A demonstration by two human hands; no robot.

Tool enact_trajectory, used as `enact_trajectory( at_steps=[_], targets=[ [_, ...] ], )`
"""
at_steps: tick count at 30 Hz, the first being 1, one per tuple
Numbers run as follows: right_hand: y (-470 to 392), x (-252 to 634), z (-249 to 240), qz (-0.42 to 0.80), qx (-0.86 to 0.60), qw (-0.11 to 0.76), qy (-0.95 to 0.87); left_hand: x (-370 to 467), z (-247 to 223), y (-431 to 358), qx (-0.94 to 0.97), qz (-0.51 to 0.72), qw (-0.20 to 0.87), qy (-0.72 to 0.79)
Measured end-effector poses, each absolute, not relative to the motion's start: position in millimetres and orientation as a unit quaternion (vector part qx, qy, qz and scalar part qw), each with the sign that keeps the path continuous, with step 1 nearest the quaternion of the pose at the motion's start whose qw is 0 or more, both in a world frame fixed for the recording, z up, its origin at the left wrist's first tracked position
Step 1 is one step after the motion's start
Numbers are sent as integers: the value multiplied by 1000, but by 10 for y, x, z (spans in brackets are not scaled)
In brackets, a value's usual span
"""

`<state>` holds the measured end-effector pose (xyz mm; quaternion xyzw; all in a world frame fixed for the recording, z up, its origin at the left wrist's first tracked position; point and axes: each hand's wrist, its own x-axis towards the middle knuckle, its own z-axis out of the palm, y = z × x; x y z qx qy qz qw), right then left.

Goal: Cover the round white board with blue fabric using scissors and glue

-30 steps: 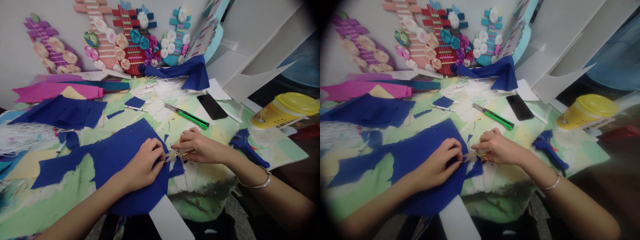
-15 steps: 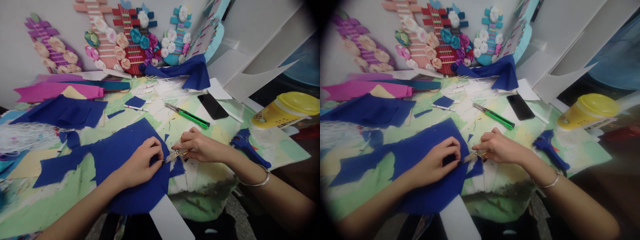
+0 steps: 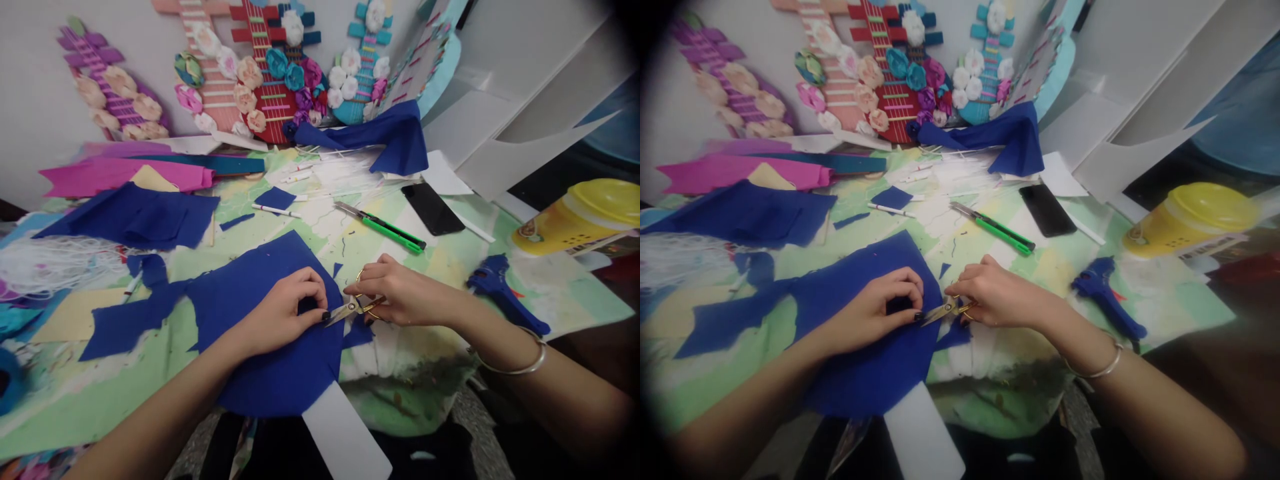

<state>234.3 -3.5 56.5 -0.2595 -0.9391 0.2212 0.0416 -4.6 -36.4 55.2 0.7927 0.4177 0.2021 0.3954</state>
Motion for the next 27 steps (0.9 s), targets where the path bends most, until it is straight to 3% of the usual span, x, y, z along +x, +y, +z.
enact_trajectory(
  at_steps=[17, 27],
  targets=[
    [-43, 2387, 485, 204, -255, 75, -942, -52, 580, -379, 798, 200, 395, 409],
    [-103, 2485, 519, 166, -287, 50, -942, -118, 553, -516, 829, 148, 298, 450]
  ],
)
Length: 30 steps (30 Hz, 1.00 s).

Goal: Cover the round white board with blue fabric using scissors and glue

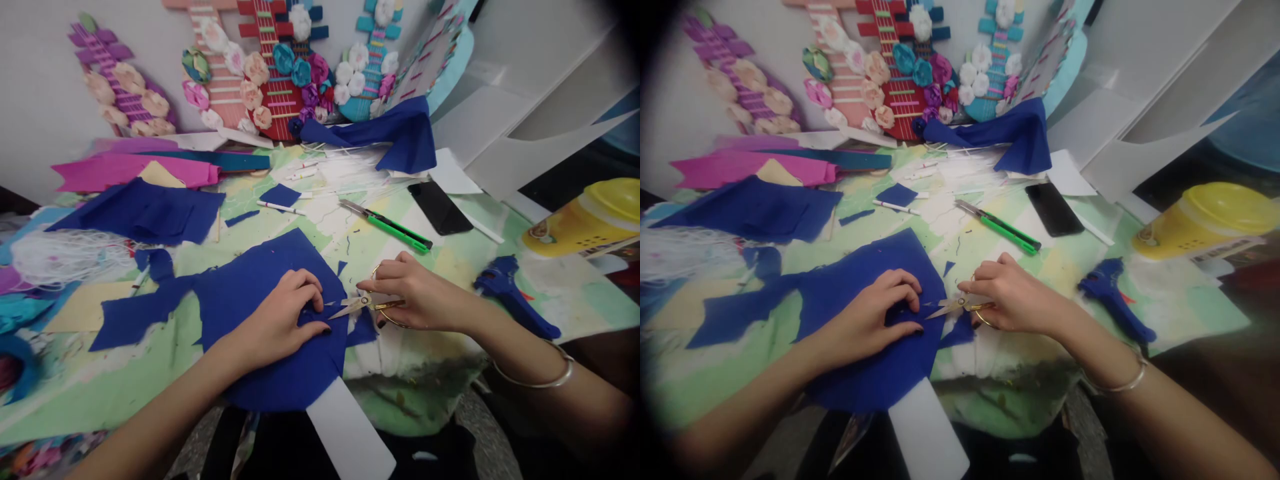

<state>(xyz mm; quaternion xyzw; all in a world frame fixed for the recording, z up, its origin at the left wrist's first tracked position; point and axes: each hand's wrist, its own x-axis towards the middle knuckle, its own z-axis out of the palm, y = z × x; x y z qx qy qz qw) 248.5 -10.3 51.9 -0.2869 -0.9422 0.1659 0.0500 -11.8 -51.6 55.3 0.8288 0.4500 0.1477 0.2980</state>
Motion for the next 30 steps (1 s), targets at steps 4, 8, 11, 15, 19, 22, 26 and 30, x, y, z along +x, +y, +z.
enact_trajectory(
  at_steps=[4, 8, 11, 15, 19, 22, 26, 30],
  targets=[
    [-107, 2492, 523, 175, -280, 56, -942, -120, 551, -550, 833, 139, 297, 446],
    [-93, 2485, 517, 190, -271, 59, -942, -116, 560, -576, 840, 134, 295, 435],
    [-78, 2478, 500, 200, -265, 57, -942, -115, 555, -592, 841, 136, 294, 434],
    [-59, 2454, 454, 206, -240, 56, -947, -123, 539, -600, 840, 142, 297, 430],
    [-46, 2415, 408, 224, -249, 65, -940, -131, 536, -597, 839, 141, 305, 428],
    [-42, 2388, 402, 243, -275, 62, -928, -127, 543, -594, 837, 138, 308, 430],
    [-25, 2374, 416, 249, -271, 53, -928, -114, 551, -593, 838, 133, 311, 427],
    [5, 2378, 414, 238, -253, 62, -936, -110, 557, -587, 837, 131, 319, 425]
  ],
)
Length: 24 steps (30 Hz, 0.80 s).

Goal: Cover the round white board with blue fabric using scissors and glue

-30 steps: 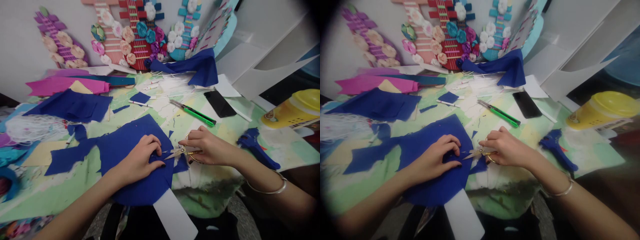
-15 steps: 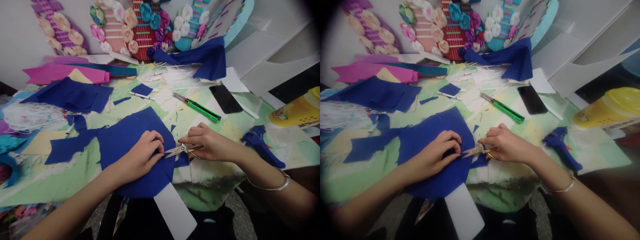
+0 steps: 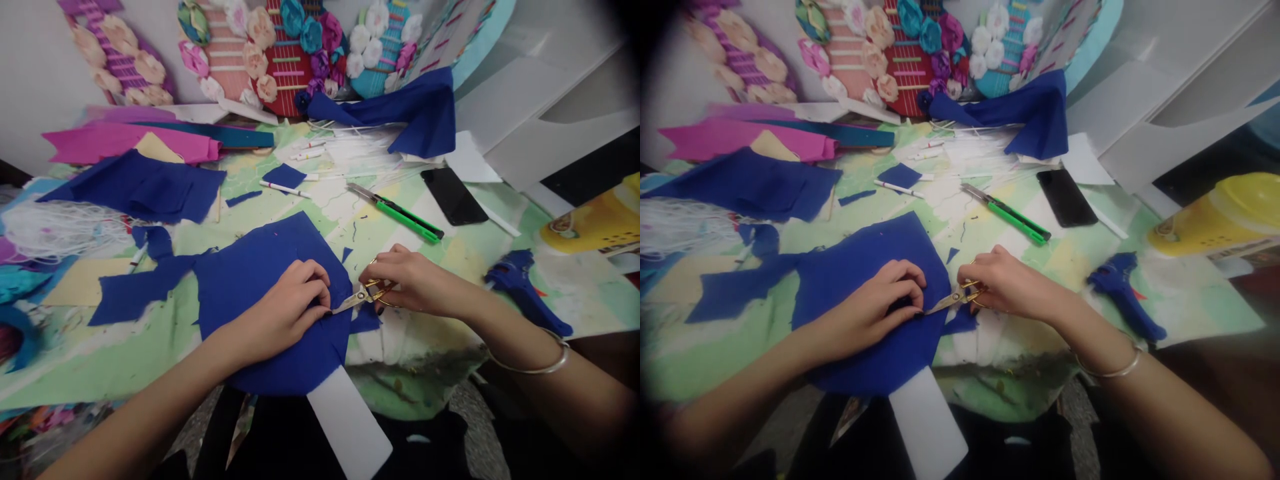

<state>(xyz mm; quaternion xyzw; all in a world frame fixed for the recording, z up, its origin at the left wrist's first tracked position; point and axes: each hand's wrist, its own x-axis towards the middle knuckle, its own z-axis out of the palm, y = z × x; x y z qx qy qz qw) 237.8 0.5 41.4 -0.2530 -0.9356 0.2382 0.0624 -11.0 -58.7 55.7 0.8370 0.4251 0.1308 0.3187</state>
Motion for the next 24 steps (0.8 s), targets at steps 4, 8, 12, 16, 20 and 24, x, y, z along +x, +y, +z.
enact_trajectory(
  at_steps=[4, 8, 12, 16, 20, 24],
  targets=[
    [11, 2386, 431, 215, -252, 60, -941, -117, 566, -589, 836, 136, 323, 423],
    [-54, 2441, 492, 193, -283, 40, -939, -123, 573, -610, 828, 136, 324, 437],
    [-207, 2547, 531, 180, -325, 41, -928, -114, 581, -634, 815, 114, 339, 456],
    [-474, 2613, 510, 183, -370, 63, -909, -79, 592, -640, 805, 104, 346, 471],
    [-879, 2575, 464, 191, -448, 105, -867, -38, 614, -617, 791, 128, 368, 471],
    [-1281, 2452, 408, 186, -488, 128, -843, -10, 643, -568, 769, 132, 407, 476]
  ],
)
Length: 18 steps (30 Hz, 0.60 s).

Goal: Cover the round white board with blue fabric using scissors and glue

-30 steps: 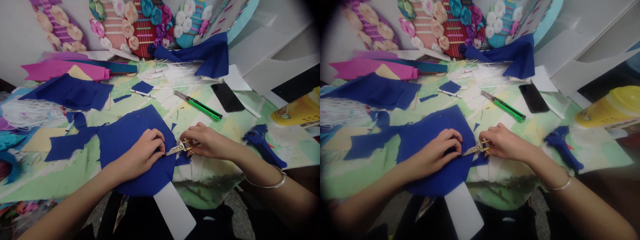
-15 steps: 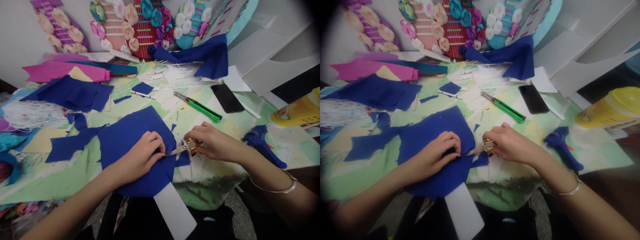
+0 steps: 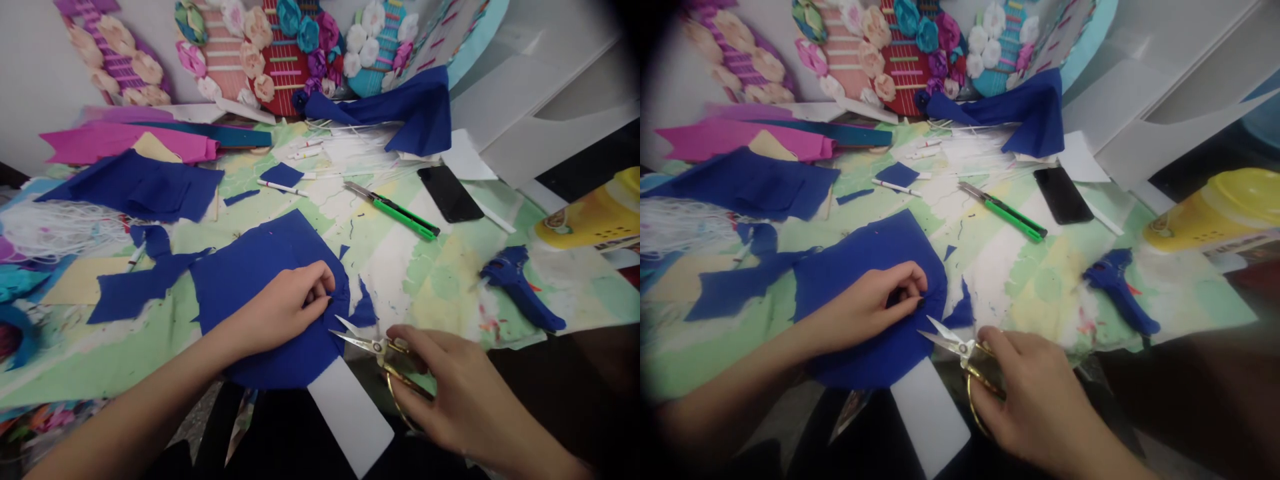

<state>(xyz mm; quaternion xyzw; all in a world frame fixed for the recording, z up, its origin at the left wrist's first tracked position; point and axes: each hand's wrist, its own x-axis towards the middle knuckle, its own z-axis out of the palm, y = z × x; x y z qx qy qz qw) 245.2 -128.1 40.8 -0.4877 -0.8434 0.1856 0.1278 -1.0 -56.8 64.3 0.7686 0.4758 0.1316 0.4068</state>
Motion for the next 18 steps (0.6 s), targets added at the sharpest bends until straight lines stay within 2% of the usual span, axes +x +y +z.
enact_trajectory(
  at_steps=[6, 18],
  targets=[
    [-1566, 2232, 389, 127, -514, 171, -831, 68, 658, -494, 772, 106, 399, 483],
    [-1751, 2054, 368, 16, -537, 182, -824, 184, 602, -496, 759, 120, 382, 513]
  ],
)
